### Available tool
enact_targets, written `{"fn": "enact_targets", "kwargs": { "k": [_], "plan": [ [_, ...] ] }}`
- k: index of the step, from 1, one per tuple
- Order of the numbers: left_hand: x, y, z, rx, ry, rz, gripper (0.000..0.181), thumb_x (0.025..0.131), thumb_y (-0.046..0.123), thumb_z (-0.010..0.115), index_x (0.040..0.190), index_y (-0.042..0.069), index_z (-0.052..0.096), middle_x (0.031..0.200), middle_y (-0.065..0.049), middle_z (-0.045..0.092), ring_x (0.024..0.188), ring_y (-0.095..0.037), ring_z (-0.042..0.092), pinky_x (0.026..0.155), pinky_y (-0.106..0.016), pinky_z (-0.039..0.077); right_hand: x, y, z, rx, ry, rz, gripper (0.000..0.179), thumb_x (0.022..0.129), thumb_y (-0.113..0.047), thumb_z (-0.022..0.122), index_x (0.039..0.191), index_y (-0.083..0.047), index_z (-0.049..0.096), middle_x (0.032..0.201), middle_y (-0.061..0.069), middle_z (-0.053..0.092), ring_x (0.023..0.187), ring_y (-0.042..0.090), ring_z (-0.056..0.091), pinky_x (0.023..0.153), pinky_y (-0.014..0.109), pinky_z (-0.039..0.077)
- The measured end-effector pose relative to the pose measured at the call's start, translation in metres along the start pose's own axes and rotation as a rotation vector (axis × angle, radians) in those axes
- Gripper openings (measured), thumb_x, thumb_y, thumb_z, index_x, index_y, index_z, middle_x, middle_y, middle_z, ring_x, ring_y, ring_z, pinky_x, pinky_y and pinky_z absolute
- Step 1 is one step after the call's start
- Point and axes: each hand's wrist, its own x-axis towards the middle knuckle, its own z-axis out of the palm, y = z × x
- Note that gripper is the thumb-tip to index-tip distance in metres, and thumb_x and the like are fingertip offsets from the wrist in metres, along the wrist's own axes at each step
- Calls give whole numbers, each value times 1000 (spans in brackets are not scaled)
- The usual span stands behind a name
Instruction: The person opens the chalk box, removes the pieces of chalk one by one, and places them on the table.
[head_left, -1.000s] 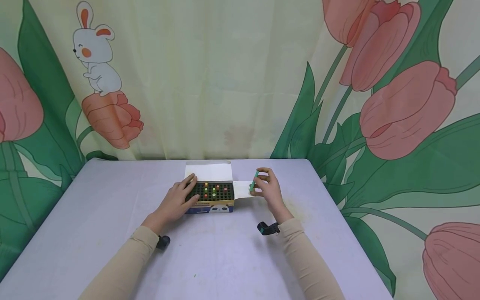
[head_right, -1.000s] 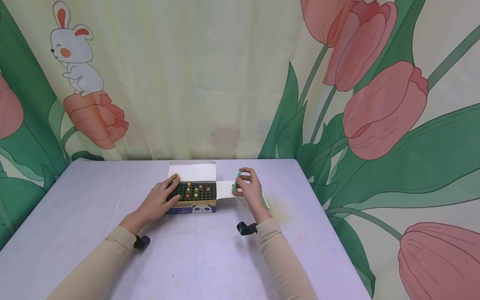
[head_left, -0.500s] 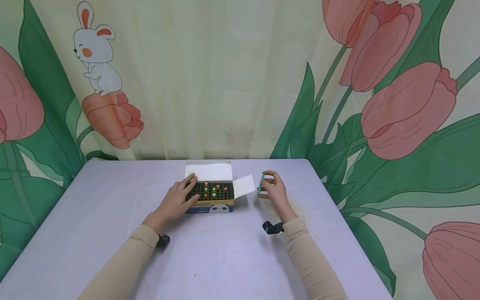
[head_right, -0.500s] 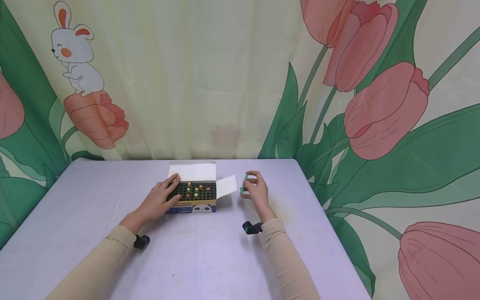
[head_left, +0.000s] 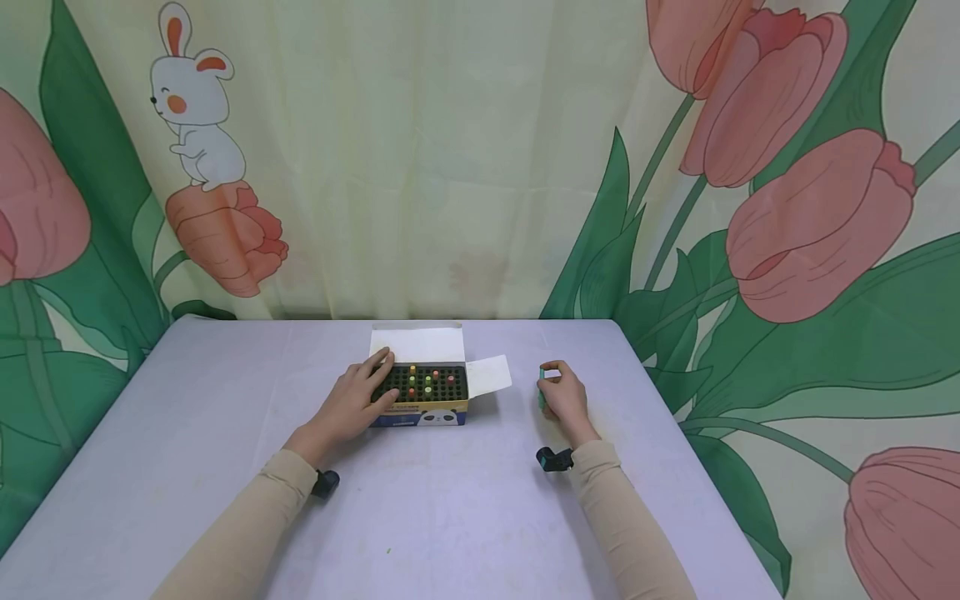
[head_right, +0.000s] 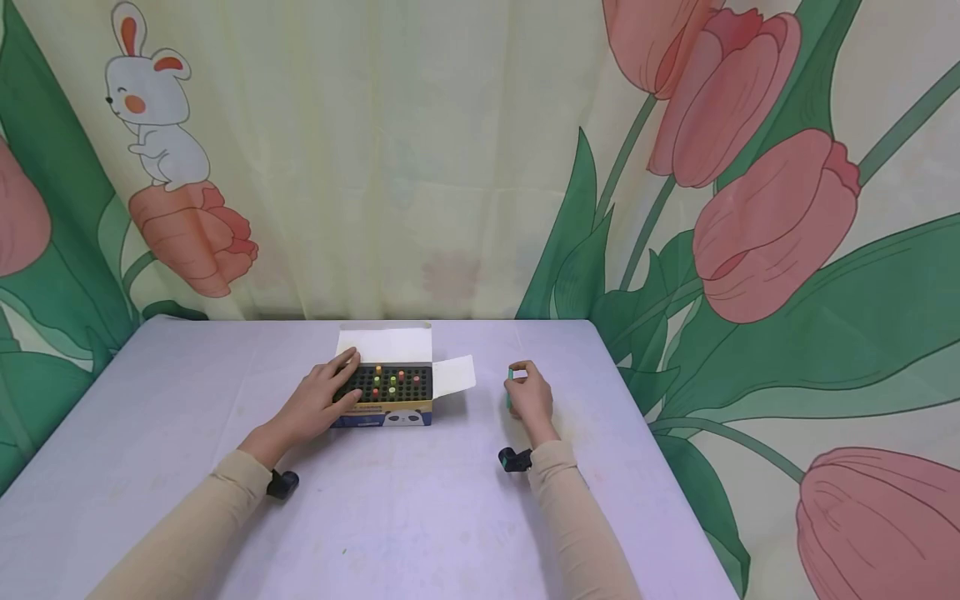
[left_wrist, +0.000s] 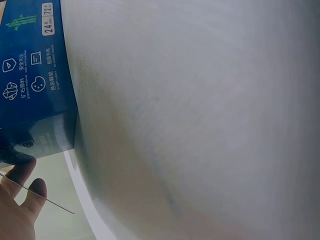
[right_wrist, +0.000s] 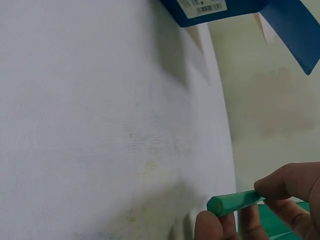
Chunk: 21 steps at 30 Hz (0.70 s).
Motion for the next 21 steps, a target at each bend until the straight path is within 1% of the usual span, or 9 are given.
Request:
{"fn": "enact_targets", "kwargs": {
  "k": [1, 4, 10, 12, 15, 17, 21],
  "plan": [
    [0, -1, 0, 0, -1, 0, 74, 108, 51, 47, 165, 11, 24, 173, -10, 18, 143, -47, 37, 115, -69, 29, 0, 2, 0, -10, -4, 9, 40, 95, -14, 59, 135, -13, 60, 119, 19, 67, 63, 17, 60, 50, 25, 51],
    [0, -1, 1, 1, -1, 3, 74, 108, 52, 47, 165, 11, 24, 173, -9, 17, 144, -47, 37, 115, -69, 29, 2, 6, 0, -31, -1, 26, 40, 95, -14, 59, 135, -13, 60, 120, 19, 67, 64, 15, 59, 49, 23, 50],
    [0, 0, 0, -10, 6, 9, 73, 108, 51, 47, 165, 11, 24, 173, -9, 18, 143, -47, 37, 115, -69, 29, 4, 13, -1, -123, 51, 7, 38, 96, -18, 59, 134, -14, 61, 120, 17, 68, 69, 17, 61, 48, 23, 49],
    [0, 1, 0, -9, 10, 9, 73, 108, 50, 48, 165, 10, 24, 173, -10, 18, 143, -47, 37, 115, -69, 29, 5, 14, -1, -148, 62, -1, 36, 96, -18, 60, 132, -14, 62, 118, 16, 68, 69, 18, 61, 50, 23, 48],
    [-1, 1, 0, -9, 14, 7, 73, 108, 49, 49, 165, 10, 24, 173, -10, 18, 143, -48, 38, 115, -69, 29, 4, 16, -1, -199, 75, -17, 34, 96, -17, 62, 129, -14, 65, 116, 14, 69, 75, 19, 62, 58, 25, 46],
    [-1, 1, 0, -10, 16, 3, 73, 108, 49, 49, 165, 10, 24, 173, -9, 18, 143, -47, 37, 116, -69, 28, 3, 17, -1, -236, 75, -29, 33, 95, -15, 63, 127, -13, 66, 115, 13, 70, 79, 22, 63, 62, 28, 46],
    [-1, 1, 1, -12, 18, 1, 72, 109, 48, 48, 165, 10, 25, 173, -10, 19, 143, -47, 37, 116, -69, 28, 4, 19, 0, -330, 63, -71, 32, 91, -10, 63, 122, -11, 69, 112, 13, 70, 90, 27, 65, 69, 33, 48]
  ]
}}
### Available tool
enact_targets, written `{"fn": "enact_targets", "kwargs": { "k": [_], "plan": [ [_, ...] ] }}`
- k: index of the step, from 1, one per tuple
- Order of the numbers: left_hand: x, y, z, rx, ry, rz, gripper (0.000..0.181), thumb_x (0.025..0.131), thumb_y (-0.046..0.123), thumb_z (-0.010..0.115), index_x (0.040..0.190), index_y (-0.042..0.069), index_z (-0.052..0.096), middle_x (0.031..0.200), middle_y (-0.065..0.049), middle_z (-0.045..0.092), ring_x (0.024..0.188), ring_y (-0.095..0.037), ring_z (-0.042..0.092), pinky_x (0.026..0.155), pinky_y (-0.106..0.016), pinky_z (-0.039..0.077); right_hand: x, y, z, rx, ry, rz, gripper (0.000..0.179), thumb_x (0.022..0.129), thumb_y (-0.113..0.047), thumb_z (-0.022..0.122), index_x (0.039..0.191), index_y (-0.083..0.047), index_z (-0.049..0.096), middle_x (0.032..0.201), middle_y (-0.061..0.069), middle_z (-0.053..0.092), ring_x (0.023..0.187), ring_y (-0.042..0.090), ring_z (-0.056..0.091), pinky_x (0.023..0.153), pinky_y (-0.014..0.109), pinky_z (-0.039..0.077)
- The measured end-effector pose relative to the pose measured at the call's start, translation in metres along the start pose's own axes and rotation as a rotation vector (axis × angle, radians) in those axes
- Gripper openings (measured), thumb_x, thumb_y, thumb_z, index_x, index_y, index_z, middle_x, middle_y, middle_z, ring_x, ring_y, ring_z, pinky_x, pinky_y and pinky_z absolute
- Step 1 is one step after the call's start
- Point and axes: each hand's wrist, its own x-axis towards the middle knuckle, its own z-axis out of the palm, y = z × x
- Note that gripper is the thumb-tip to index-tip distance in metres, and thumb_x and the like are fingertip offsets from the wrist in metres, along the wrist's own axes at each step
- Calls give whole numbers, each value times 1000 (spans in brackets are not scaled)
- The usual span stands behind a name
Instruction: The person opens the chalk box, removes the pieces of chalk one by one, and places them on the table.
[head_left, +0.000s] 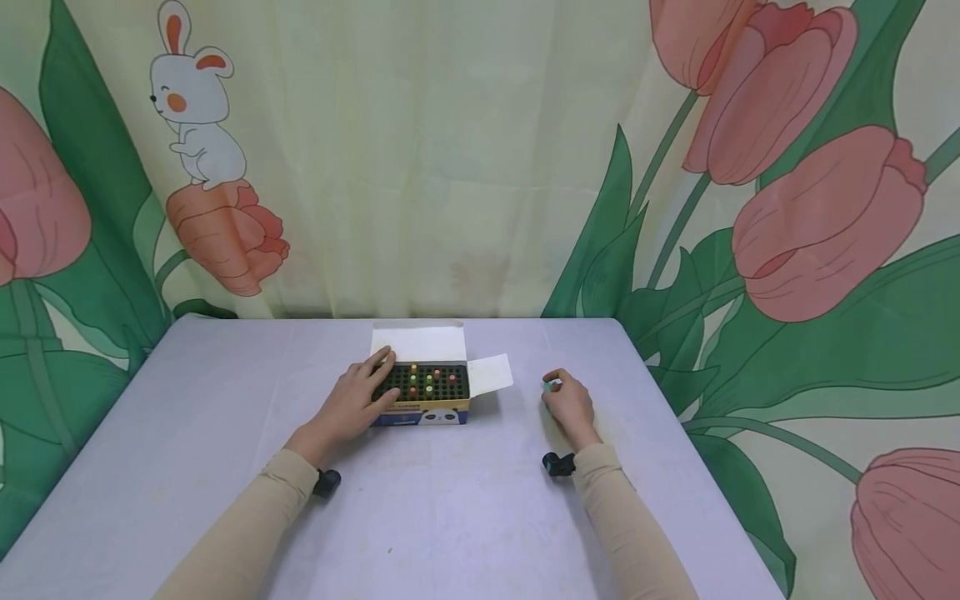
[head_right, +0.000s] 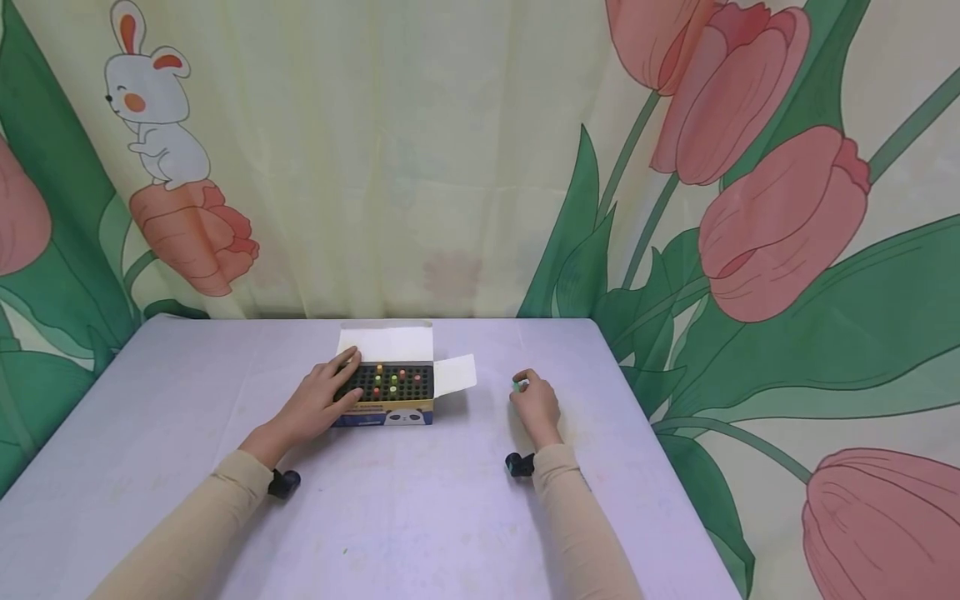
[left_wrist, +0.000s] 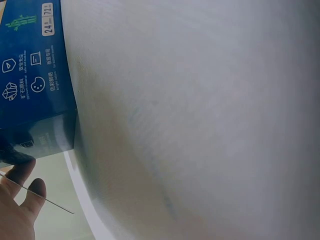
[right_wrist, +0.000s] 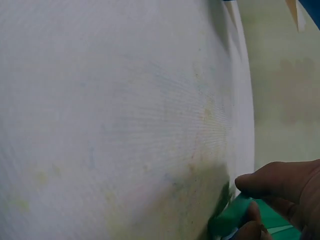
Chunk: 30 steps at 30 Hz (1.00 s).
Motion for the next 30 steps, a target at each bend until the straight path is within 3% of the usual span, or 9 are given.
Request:
{"fn": "enact_targets", "kwargs": {
  "k": [8, 17, 30],
  "plan": [
    [0, 2, -1, -5, -13, -8, 73, 108, 49, 49, 166, 11, 23, 174, -9, 17, 144, -48, 36, 116, -70, 26, -1, 0, 3, -63, -9, -10, 29, 90, -1, 61, 115, -10, 72, 109, 13, 67, 92, 28, 61, 73, 37, 50],
    [0, 3, -2, -10, -4, -3, 73, 108, 47, 50, 165, 9, 25, 173, -10, 18, 144, -48, 36, 116, -70, 27, 0, 1, 1, -51, -16, -47, 26, 92, 2, 59, 113, -5, 73, 113, 16, 66, 104, 33, 62, 88, 45, 52],
    [0, 2, -2, -14, -7, -2, 72, 108, 46, 50, 165, 10, 24, 173, -10, 18, 144, -47, 36, 116, -69, 27, 3, 4, 1, -43, -7, -33, 21, 94, -1, 64, 112, -7, 74, 109, 12, 69, 99, 29, 64, 83, 42, 52]
  ]
}}
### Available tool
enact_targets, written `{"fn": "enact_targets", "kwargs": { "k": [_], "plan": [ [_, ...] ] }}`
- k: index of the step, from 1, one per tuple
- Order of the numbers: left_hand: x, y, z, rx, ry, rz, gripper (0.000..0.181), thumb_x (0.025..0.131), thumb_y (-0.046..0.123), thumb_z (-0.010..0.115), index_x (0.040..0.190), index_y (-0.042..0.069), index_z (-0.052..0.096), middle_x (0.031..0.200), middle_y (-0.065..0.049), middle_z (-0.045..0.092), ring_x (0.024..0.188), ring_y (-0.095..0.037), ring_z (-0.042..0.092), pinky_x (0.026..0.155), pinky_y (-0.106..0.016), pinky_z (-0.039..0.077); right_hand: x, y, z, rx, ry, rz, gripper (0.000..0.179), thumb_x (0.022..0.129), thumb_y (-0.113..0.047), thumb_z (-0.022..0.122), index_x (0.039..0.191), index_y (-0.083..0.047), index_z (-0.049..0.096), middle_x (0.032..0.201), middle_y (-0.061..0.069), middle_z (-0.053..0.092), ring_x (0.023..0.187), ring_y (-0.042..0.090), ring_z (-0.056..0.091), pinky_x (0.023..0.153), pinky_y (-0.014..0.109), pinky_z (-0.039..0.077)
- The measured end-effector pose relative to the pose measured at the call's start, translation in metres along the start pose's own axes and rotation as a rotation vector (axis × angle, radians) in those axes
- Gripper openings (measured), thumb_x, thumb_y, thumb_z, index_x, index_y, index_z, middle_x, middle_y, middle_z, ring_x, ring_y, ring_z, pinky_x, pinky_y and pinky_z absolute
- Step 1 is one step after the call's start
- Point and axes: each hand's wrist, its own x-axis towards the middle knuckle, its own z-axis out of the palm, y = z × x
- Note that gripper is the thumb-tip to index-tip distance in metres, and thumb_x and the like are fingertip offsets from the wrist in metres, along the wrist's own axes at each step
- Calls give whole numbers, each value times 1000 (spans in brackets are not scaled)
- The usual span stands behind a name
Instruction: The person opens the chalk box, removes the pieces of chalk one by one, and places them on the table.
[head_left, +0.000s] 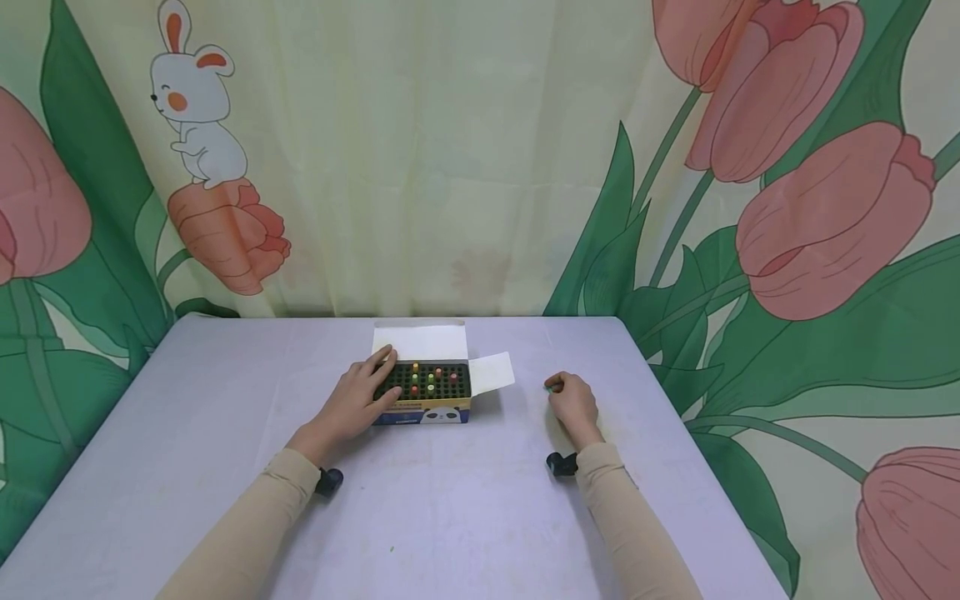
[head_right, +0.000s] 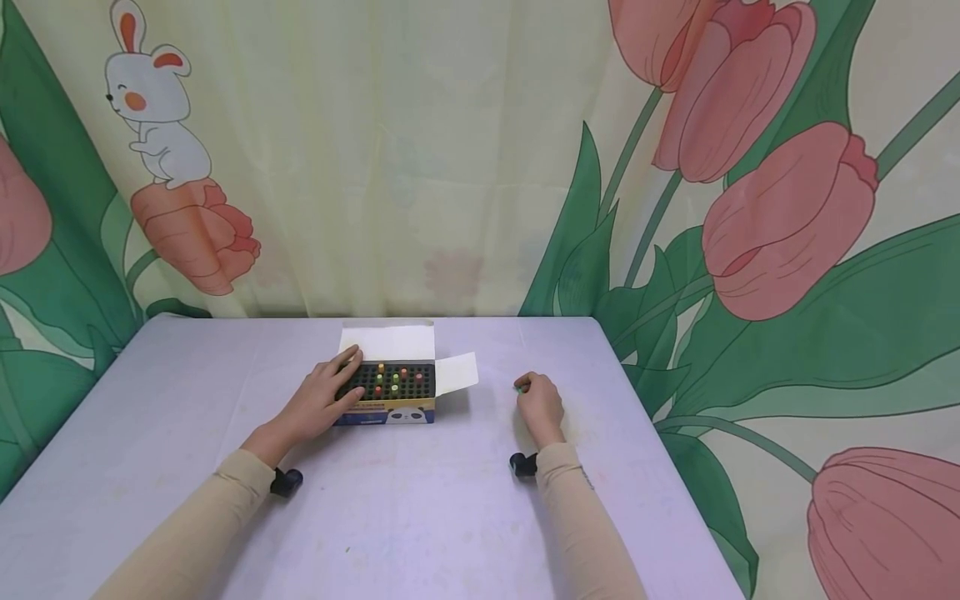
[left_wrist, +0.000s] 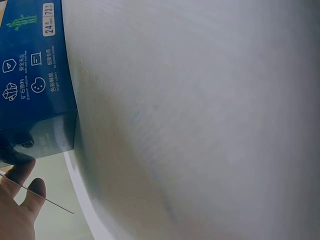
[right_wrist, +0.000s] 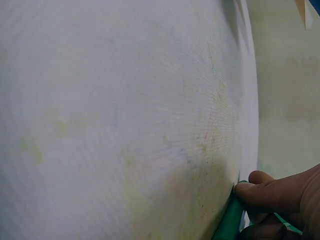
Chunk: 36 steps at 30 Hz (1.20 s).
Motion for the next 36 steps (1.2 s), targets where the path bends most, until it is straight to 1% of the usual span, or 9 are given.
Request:
{"fn": "enact_targets", "kwargs": {
  "k": [12, 19, 26, 31, 36],
  "plan": [
    [0, 0, 0, 9, -7, 0, 73, 108, 47, 50, 165, 9, 24, 173, -11, 18, 143, -48, 37, 116, -69, 28, 0, 0, 2, -13, 7, 10, 23, 93, -1, 62, 112, -7, 74, 108, 12, 69, 96, 28, 64, 82, 41, 52],
    [0, -3, 3, 17, -9, -10, 73, 108, 49, 48, 165, 11, 24, 173, -10, 17, 143, -47, 37, 116, -69, 28, 1, -6, 1, -22, 15, 21, 27, 94, 0, 55, 111, -9, 74, 107, 11, 69, 94, 26, 63, 80, 40, 51],
    [0, 0, 0, 9, -16, -7, 73, 109, 48, 49, 166, 10, 23, 174, -10, 16, 144, -47, 36, 117, -69, 27, 1, -25, -5, 0, 22, 5, 23, 96, -6, 57, 112, -10, 74, 106, 10, 70, 92, 26, 63, 77, 39, 51],
    [0, 0, 0, 13, -17, -6, 73, 108, 48, 49, 166, 10, 23, 174, -9, 16, 144, -47, 35, 116, -69, 27, 0, -41, -9, 35, 39, -35, 28, 95, -10, 61, 121, -9, 71, 114, 13, 69, 100, 30, 64, 82, 43, 51],
    [1, -1, 0, 15, -13, -8, 74, 108, 49, 49, 166, 11, 23, 174, -9, 16, 145, -47, 35, 117, -69, 27, -5, -63, -13, 66, 67, -93, 32, 96, -12, 64, 127, -10, 69, 120, 15, 68, 102, 34, 65, 81, 46, 52]
  ]
}}
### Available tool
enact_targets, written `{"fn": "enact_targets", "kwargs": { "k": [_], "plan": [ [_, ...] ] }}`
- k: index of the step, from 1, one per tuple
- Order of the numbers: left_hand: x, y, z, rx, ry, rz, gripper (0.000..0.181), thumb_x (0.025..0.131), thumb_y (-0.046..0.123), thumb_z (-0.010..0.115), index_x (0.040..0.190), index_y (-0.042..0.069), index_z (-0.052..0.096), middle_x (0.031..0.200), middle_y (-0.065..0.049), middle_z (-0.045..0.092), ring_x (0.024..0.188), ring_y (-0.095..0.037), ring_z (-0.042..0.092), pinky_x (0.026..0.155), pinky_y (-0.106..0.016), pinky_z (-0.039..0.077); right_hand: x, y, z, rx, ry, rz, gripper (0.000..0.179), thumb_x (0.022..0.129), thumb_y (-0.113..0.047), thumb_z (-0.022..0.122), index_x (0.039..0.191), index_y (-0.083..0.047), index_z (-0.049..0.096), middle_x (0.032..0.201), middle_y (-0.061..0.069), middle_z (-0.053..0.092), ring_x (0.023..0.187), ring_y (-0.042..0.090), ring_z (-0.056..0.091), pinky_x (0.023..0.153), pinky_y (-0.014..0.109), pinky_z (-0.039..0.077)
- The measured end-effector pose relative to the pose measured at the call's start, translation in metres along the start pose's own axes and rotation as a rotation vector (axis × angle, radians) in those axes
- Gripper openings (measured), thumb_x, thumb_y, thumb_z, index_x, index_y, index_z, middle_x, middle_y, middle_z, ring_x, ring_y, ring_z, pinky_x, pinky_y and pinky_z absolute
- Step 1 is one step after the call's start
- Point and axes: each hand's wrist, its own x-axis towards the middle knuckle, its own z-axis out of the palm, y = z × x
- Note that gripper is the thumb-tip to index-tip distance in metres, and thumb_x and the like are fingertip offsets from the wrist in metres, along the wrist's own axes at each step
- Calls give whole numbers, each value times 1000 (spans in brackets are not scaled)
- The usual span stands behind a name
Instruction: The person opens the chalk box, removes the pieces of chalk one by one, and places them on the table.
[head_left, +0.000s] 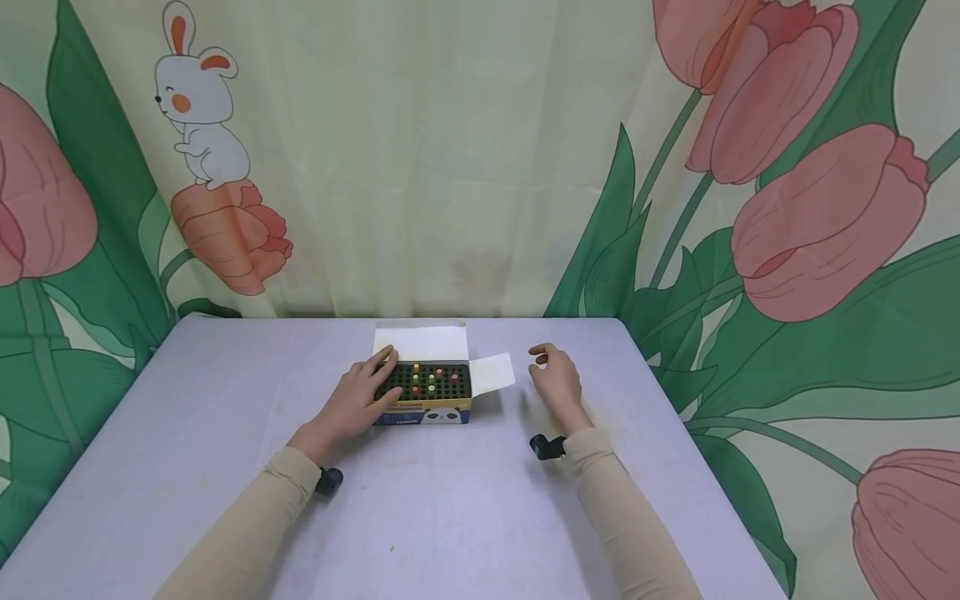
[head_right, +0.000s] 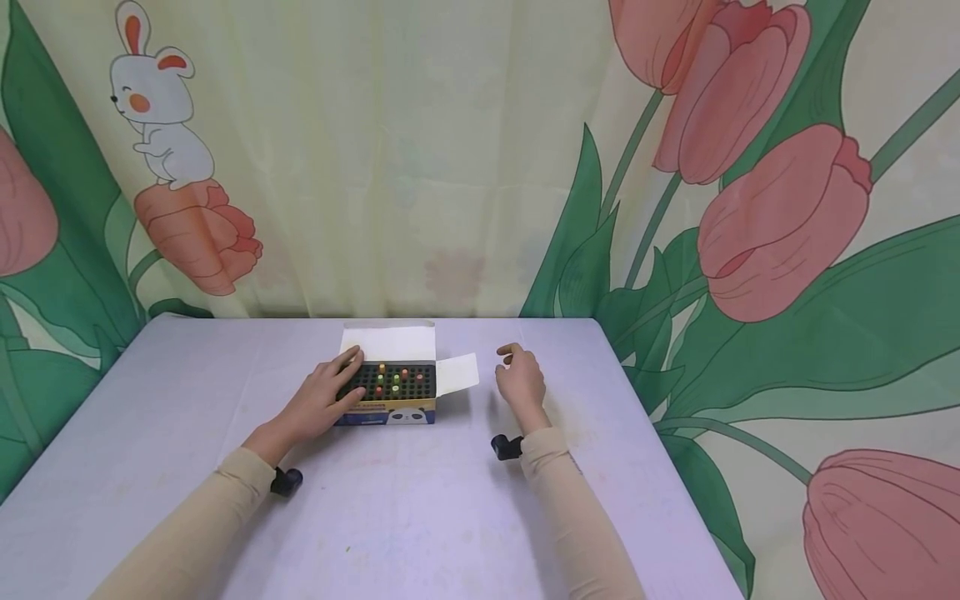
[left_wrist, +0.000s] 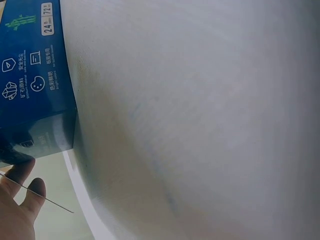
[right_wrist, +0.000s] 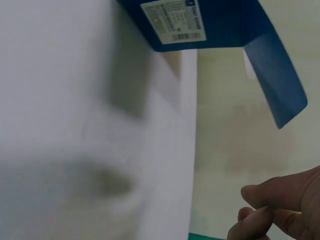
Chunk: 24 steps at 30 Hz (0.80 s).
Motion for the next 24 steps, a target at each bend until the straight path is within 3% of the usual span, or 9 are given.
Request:
{"fn": "enact_targets", "kwargs": {
  "k": [9, 16, 24],
  "plan": [
    [0, -3, 2, -15, -2, 2, 74, 108, 52, 47, 166, 12, 23, 174, -8, 16, 146, -46, 34, 116, -69, 27, -8, -40, -2, 37, 10, -93, 31, 98, -12, 66, 129, -12, 68, 122, 13, 67, 108, 34, 64, 83, 47, 52],
    [0, -2, 2, -4, 13, 10, 73, 108, 50, 48, 165, 10, 25, 173, -10, 18, 144, -47, 36, 115, -70, 28, -19, -67, 3, 97, -3, -175, 24, 98, -11, 68, 122, -12, 71, 118, 12, 69, 114, 36, 63, 89, 49, 51],
    [0, -2, 2, 5, 20, 16, 73, 108, 49, 49, 165, 10, 24, 173, -10, 18, 143, -47, 38, 116, -68, 29, -32, -90, 26, 90, -72, -261, 19, 100, -12, 68, 118, -10, 73, 114, 9, 69, 94, 25, 64, 80, 40, 55]
  ]
}}
